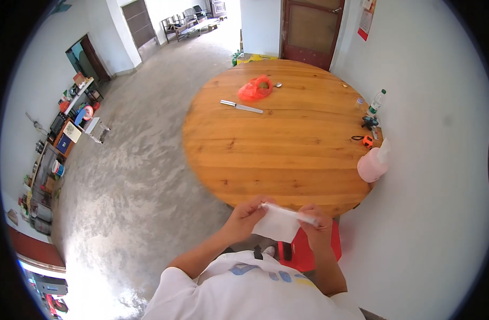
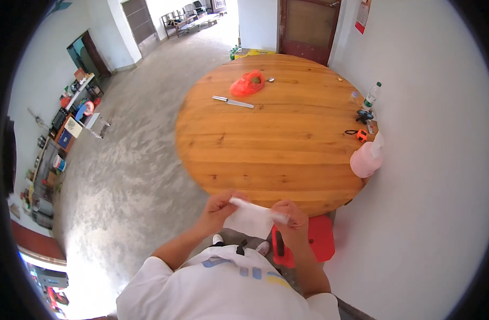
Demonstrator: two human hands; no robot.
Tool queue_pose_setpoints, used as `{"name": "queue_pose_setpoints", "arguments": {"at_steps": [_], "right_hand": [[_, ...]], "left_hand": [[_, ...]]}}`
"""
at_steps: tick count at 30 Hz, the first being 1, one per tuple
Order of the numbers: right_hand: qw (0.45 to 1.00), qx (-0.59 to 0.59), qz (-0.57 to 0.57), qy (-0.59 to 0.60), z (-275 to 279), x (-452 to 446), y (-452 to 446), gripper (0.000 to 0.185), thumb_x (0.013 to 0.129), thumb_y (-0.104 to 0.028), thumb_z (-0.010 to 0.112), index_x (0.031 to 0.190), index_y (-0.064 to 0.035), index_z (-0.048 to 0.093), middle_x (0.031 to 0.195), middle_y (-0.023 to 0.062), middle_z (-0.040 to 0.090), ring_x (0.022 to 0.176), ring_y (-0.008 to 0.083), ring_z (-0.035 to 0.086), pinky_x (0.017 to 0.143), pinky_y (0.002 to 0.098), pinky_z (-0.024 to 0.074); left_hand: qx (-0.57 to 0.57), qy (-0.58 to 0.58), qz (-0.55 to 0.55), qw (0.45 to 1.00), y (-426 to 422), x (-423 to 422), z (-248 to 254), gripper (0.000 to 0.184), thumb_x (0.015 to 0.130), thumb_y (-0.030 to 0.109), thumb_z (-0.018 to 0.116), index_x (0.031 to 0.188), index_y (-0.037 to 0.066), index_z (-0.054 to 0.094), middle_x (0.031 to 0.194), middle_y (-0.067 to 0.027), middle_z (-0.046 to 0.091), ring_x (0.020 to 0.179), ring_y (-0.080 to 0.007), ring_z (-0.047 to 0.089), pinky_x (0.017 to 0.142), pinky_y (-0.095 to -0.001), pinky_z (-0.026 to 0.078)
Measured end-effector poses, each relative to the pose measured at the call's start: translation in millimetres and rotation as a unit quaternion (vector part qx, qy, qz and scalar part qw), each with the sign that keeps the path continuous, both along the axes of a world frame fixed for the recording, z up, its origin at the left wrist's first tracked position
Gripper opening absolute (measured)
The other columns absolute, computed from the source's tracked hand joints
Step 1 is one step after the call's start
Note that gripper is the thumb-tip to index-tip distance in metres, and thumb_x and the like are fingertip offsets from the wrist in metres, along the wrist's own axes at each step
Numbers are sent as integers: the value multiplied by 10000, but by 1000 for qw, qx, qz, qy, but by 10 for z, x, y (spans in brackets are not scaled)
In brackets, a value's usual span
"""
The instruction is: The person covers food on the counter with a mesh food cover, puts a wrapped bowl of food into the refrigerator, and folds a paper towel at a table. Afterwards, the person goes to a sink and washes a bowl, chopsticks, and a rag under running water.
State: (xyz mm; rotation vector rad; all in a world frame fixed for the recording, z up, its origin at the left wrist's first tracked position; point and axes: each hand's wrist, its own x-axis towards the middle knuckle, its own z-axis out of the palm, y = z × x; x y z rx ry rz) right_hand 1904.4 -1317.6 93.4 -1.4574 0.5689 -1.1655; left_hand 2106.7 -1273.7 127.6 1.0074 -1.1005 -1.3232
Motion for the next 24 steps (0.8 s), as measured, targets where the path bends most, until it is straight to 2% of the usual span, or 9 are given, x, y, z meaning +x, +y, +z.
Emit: {"name": "queue_pose_setpoints", "arguments": {"at_steps": [4,7,10,13,15,18,19,22,24], "right_hand": [[994,-81,68,42,409,278,34,211,707,120,505,837,-7,612,814,83,566,726,143,526,647,202,396],[992,-118,50,8,610,505,151,178,671,114,533,798,9,601,783,97,572,683,153,526,611,213,403],[989,-145,-16,-7,763,689,308,150,638,97,587,763,13,588,777,116,583,656,168,541,574,250,421],[987,-48,13,-151,1118,861,496,177,629,88,627,780,23,559,738,124,562,588,206,519,512,302,407],[906,64,272,-318,1515,898,577,166,666,83,610,803,43,523,718,131,535,570,237,502,501,338,407],[735,-95,537,-403,1936,1188,514,115,747,69,547,836,65,473,739,160,513,610,275,499,523,385,435],[743,-156,517,-395,1954,1207,594,62,840,14,469,897,25,490,833,150,539,751,304,546,639,400,502],[793,-260,366,-411,1877,1417,801,360,785,-142,648,1126,-78,556,1260,101,445,990,234,535,846,337,444],[833,-146,260,-467,1880,1574,1122,157,832,-154,581,973,-159,650,1137,0,555,908,192,567,805,308,445]], "left_hand": [[-14,99,-65,993,134,468,150,159,820,-6,391,907,27,519,830,-26,536,797,-92,478,736,-223,386],[-92,20,-40,995,284,620,317,104,804,79,589,890,35,549,880,-38,569,805,-110,544,695,-236,433],[-18,-3,13,1000,457,602,666,190,774,-40,578,949,10,524,908,-69,591,878,-128,563,726,-241,448],[-15,100,4,995,589,703,1090,264,749,-49,629,991,13,542,944,-114,608,912,-156,586,723,-280,487],[-196,-52,-39,978,702,833,1308,341,700,-53,655,984,50,496,822,-36,586,749,-123,602,615,-243,495],[-468,77,-265,839,589,925,1199,162,781,-40,566,942,-28,573,969,-148,587,900,-247,588,751,-327,497],[-495,101,-203,839,690,800,1302,192,795,-7,566,986,4,576,1028,-148,565,950,-266,563,776,-322,488],[-557,161,-61,812,945,552,1501,245,823,67,570,1068,73,590,1144,-145,529,1039,-304,523,820,-322,473],[-575,195,-47,793,968,596,1483,233,827,85,578,1058,82,609,1142,-137,547,1020,-304,547,811,-338,480]]}}
